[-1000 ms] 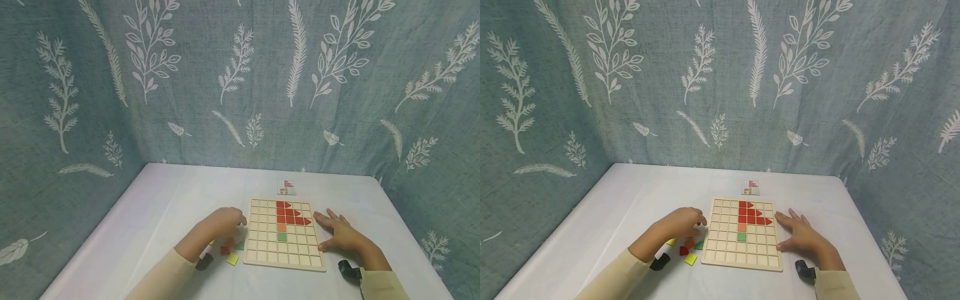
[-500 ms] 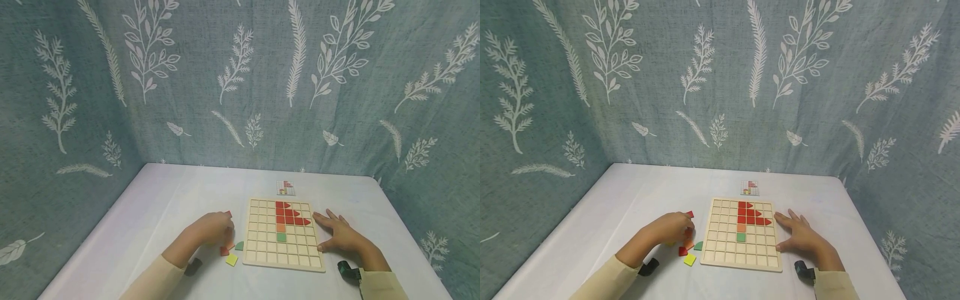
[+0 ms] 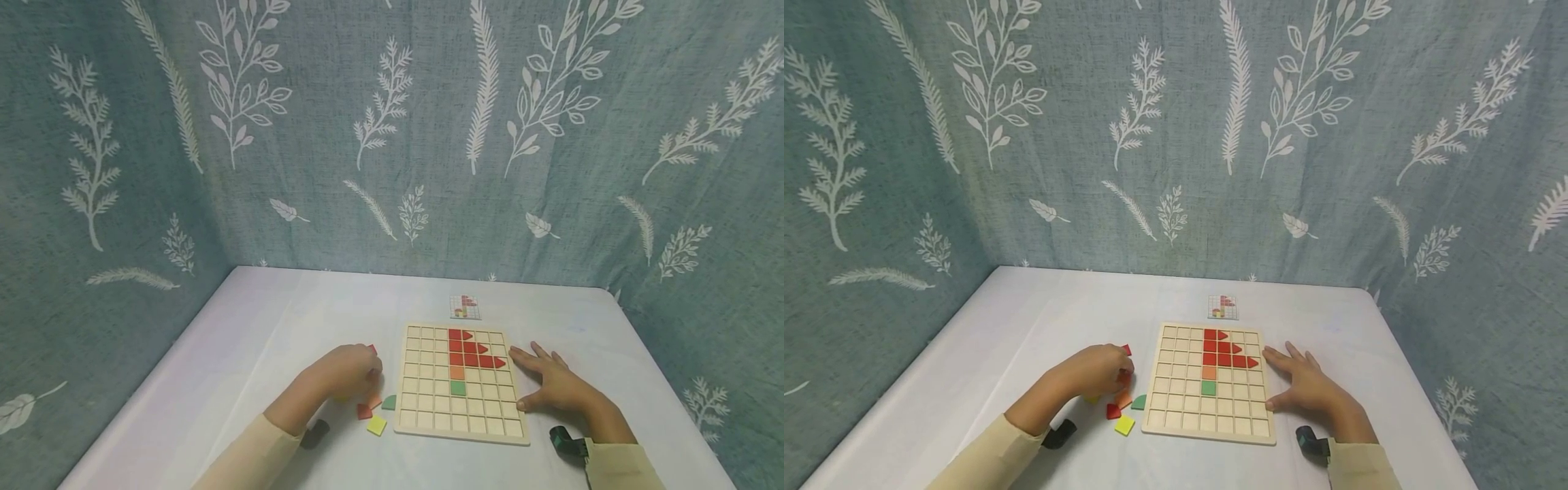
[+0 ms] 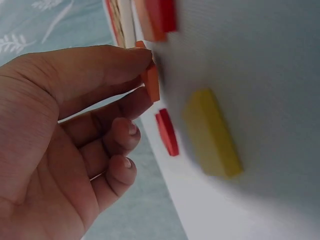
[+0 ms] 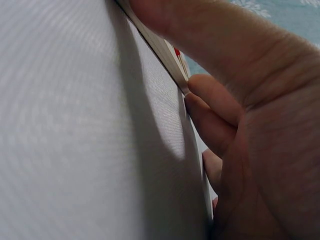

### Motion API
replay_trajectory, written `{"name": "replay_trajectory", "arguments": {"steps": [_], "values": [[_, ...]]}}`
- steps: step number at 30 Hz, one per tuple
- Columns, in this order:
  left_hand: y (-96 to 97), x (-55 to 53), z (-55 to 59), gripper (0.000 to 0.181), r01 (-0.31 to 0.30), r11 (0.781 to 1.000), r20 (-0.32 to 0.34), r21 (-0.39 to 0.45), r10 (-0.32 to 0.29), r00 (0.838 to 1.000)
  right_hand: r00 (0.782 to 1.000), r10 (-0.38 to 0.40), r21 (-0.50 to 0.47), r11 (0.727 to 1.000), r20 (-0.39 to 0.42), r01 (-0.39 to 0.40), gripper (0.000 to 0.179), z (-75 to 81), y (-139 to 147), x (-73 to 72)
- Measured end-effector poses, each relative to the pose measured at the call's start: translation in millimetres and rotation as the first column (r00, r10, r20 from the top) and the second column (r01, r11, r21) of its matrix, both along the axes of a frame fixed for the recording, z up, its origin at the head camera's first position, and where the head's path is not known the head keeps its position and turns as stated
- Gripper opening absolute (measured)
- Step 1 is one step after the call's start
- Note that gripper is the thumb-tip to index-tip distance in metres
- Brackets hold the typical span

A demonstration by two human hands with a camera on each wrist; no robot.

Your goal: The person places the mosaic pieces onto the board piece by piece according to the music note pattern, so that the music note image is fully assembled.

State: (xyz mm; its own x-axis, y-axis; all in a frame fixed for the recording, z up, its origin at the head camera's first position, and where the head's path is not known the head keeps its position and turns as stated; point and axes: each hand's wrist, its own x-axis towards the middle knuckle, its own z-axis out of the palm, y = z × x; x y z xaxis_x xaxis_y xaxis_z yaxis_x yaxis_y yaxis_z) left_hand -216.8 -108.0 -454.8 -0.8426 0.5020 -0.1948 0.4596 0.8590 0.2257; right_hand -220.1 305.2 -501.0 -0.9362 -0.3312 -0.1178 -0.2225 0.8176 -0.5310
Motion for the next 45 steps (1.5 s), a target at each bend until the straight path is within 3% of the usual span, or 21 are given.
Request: {"name": "replay_trajectory", "arguments": {"steps": [5, 10, 13, 17, 21, 31, 36, 41, 45], "values": [[16.4, 0.2, 5.7, 0.016, -0.006, 1.000, 0.035, -0.029, 0.007, 0.999, 1.000, -0.013, 0.001, 1.000, 0.006, 0.013, 0.118, -0.1, 2, -1.5], [32.3, 3.1, 10.5, 0.007, 0.072, 0.997, 0.019, 0.000, -0.072, 0.997, 1.000, -0.018, 0.000, 1.000, 0.011, 0.018, 0.118, -0.8, 2, -2.3], [40.2, 3.6, 10.5, 0.005, 0.135, 0.991, -0.025, 0.010, -0.134, 0.991, 1.000, -0.016, 0.003, 1.000, 0.012, 0.016, 0.118, -1.9, 2, -2.0], [51.7, 2.0, 8.8, 0.003, 0.243, 0.970, -0.123, -0.007, -0.242, 0.963, 1.000, -0.010, 0.010, 1.000, 0.007, 0.010, 0.118, -2.4, 1, -1.9], [65.6, 1.3, 6.2, 0.006, 0.312, 0.950, -0.178, -0.017, -0.310, 0.934, 1.000, -0.018, 0.017, 1.000, 0.010, 0.018, 0.118, -1.4, 0, -0.6], [98.7, 6.1, 3.2, 0.002, 0.423, 0.905, -0.202, -0.053, -0.424, 0.883, 0.999, -0.030, 0.013, 0.999, 0.015, 0.030, 0.117, -1.1, -1, -0.6], [111.1, 8.1, 1.7, 0.010, 0.446, 0.891, -0.225, -0.089, -0.454, 0.862, 1.000, -0.008, 0.007, 1.000, -0.007, 0.008, 0.118, -0.4, 0, -1.5], [121.2, 11.1, 0.4, 0.003, 0.438, 0.895, -0.208, -0.083, -0.446, 0.871, 1.000, 0.014, 0.005, 1.000, -0.020, -0.014, 0.116, -0.6, 0, -1.3], [126.0, 13.6, 0.1, 0.002, 0.449, 0.890, -0.204, -0.077, -0.455, 0.867, 1.000, 0.009, 0.003, 1.000, -0.019, -0.009, 0.116, -1.8, 1, -2.0]]}}
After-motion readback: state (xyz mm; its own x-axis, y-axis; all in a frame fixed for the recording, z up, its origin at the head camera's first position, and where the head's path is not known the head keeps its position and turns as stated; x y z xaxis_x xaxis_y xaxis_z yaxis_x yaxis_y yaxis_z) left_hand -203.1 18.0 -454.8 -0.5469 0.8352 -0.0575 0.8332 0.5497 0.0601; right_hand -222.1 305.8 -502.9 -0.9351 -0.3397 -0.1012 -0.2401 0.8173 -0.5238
